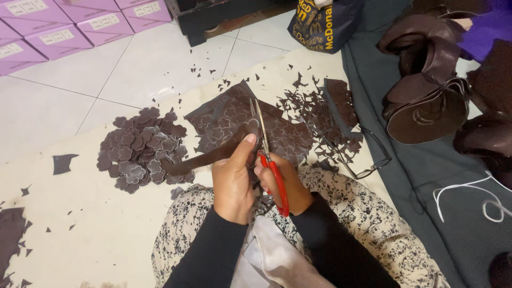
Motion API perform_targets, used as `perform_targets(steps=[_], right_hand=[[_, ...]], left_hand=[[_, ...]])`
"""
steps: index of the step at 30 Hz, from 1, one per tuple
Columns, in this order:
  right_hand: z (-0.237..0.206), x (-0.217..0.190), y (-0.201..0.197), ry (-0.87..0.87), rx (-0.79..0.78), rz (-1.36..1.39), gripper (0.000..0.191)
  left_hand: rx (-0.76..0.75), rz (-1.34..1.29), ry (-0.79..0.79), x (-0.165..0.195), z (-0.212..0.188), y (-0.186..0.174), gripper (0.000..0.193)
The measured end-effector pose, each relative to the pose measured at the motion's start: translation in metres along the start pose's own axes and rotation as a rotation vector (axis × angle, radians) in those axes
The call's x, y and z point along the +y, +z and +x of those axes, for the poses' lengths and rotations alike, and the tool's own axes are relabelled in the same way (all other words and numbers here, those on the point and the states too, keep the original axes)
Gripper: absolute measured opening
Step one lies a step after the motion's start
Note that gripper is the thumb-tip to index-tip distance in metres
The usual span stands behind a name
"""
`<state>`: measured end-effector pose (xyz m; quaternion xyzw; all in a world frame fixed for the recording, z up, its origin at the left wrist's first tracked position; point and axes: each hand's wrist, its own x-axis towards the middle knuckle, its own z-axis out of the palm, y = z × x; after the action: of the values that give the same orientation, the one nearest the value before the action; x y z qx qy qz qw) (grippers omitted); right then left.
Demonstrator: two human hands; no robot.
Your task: The person uses red-handled scissors to cut flower-shaped pieces from a sheet of brown patterned leather. The cut shapes are placed in a growing pile on the floor to the left, while the remaining leather sheet is held in the left hand.
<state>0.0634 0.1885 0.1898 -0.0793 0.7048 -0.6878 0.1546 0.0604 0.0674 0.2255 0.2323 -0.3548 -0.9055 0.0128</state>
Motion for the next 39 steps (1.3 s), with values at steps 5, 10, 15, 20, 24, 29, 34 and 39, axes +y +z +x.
perform_targets(steps=[5, 10, 15, 20, 24, 29, 34, 39], right_hand=[[0.0, -0.004, 0.004, 0.012, 0.021, 0.03, 0.011], [-0.002, -0.009, 0.0, -0.061, 0.0, -0.09, 0.014], [0.0, -0.007, -0.001, -0.05, -0.009, -0.233, 0.017], [0.0, -0.003, -0.002, -0.034, -0.013, -0.239, 0.02], [-0.001, -0.004, -0.004, -0.097, -0.015, -0.295, 0.018], [0.001, -0.006, 0.0, -0.074, -0.066, -0.278, 0.015], [0.001, -0.01, -0.001, -0.061, -0.083, -0.272, 0.016], [0.002, -0.012, -0.001, -0.083, -0.076, -0.308, 0.018]], left_hand=[[0.075, -0.058, -0.022, -0.004, 0.003, 0.0, 0.016], [0.089, -0.053, 0.006, -0.001, 0.006, -0.005, 0.013], [0.052, -0.104, 0.124, 0.003, 0.013, -0.014, 0.009], [0.039, -0.073, 0.137, 0.008, 0.016, -0.018, 0.007], [0.047, -0.003, 0.139, 0.016, 0.014, -0.014, 0.008], [0.04, 0.089, 0.241, 0.024, 0.01, -0.008, 0.013], [0.016, 0.141, 0.298, 0.023, 0.008, -0.007, 0.016], [0.064, 0.157, 0.289, 0.023, 0.011, -0.007, 0.015]])
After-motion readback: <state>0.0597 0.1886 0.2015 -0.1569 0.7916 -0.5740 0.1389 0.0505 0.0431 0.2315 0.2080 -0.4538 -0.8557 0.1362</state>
